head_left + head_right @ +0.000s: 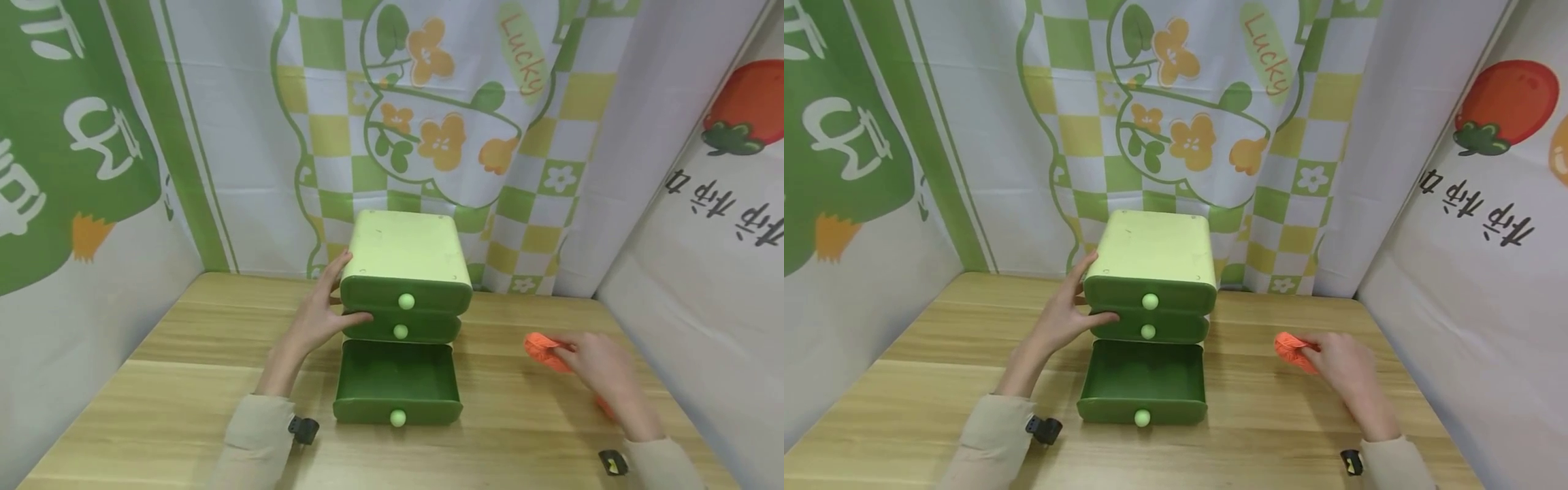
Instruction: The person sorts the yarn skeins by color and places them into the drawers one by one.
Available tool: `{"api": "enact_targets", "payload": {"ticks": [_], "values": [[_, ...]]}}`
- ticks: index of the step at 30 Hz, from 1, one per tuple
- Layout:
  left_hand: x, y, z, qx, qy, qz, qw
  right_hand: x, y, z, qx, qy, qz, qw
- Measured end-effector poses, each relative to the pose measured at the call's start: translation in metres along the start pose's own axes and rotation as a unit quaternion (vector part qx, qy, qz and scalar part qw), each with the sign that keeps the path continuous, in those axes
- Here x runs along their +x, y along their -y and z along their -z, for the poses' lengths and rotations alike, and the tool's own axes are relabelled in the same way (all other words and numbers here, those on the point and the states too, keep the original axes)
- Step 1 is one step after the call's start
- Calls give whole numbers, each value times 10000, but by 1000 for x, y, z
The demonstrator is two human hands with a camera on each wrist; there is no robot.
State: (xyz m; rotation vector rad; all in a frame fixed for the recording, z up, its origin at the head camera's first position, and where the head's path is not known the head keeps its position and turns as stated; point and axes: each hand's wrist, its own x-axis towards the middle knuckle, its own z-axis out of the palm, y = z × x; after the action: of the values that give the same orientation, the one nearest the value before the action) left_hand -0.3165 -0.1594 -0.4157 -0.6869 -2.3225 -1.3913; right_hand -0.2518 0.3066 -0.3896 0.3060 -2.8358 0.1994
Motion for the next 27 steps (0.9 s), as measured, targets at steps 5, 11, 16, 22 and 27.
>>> {"api": "enact_targets", "payload": {"ticks": [5, 11, 16, 22, 27], "values": [[1, -1, -1, 29, -7, 9, 10000, 1, 25, 11, -128, -250, 290, 9992], [1, -1, -2, 65, -2, 33, 10000, 2, 54, 18, -53, -712, 880, 9936], [1, -1, -1, 88, 4, 35, 10000, 3, 79, 17, 19, -1368, 1590, 9778], [1, 0, -1, 40, 36, 75, 10000, 8, 106, 15, 200, -1625, 2071, 9645], [1, -1, -2, 28, 48, 79, 10000, 12, 124, 12, 342, -1763, 2268, 9572]]}}
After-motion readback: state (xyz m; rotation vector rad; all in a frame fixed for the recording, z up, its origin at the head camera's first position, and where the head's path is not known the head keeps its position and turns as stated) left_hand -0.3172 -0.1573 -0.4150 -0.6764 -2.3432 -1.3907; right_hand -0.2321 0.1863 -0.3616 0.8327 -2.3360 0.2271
